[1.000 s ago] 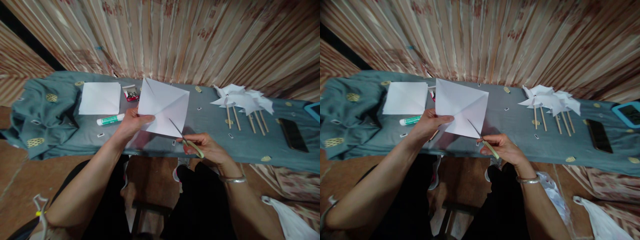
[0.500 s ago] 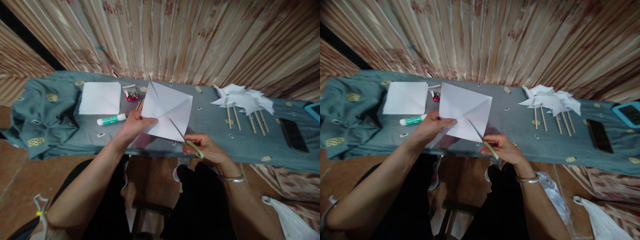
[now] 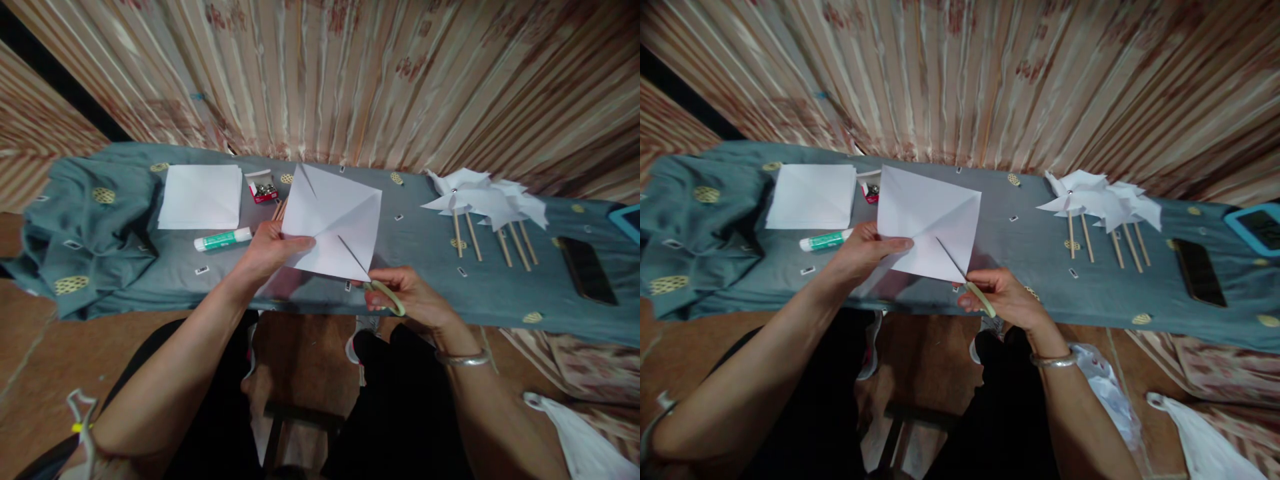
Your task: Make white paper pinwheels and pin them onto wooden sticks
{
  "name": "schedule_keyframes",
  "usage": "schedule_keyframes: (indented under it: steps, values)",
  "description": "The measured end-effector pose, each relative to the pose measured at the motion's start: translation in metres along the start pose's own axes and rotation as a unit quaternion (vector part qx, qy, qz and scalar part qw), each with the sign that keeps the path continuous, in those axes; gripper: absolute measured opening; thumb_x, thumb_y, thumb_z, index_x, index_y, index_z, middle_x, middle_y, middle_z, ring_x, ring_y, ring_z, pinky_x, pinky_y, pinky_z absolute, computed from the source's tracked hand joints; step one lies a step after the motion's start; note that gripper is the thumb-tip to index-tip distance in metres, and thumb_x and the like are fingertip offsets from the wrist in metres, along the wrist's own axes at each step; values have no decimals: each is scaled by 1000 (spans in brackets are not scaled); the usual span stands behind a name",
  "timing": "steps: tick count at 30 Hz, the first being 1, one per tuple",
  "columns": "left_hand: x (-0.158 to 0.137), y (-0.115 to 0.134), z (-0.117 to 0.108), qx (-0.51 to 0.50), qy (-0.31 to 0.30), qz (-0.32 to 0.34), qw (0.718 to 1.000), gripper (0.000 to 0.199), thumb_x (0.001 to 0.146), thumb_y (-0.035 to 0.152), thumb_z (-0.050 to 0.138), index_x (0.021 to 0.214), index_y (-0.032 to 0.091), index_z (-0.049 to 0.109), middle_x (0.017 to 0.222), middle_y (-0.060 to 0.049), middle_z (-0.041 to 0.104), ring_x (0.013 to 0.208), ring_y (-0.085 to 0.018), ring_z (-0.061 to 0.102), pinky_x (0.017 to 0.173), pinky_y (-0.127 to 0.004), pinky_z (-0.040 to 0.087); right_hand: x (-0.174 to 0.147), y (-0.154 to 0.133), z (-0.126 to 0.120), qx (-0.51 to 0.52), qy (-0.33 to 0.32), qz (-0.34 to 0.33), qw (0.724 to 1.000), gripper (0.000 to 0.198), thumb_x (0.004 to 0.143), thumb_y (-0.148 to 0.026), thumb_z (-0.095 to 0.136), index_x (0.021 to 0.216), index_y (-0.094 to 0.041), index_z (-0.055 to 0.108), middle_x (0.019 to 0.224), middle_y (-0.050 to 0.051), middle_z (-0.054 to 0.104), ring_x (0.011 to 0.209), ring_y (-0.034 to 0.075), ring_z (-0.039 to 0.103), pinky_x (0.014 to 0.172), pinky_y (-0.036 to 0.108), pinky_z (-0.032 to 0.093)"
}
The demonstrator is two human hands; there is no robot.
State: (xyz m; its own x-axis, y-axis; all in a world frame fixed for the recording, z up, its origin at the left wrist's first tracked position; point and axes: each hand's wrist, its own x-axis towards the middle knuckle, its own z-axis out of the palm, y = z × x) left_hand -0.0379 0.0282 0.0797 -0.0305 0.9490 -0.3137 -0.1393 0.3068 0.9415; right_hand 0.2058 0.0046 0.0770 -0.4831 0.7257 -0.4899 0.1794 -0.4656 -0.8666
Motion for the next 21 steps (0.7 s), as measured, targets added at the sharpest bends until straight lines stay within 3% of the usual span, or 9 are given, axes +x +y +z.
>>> schedule_keyframes:
  steps: [21]
  values:
    - [-3, -2, 0, -10, -16, -10, 1000, 24, 48, 22, 81, 69, 13, 73, 66, -4, 72, 57, -14, 60, 59, -27, 48, 0, -5, 4, 10, 23, 20, 999, 41, 40, -38, 95, 68, -17, 74, 55, -6, 59, 48, 6, 52, 47, 17, 48]
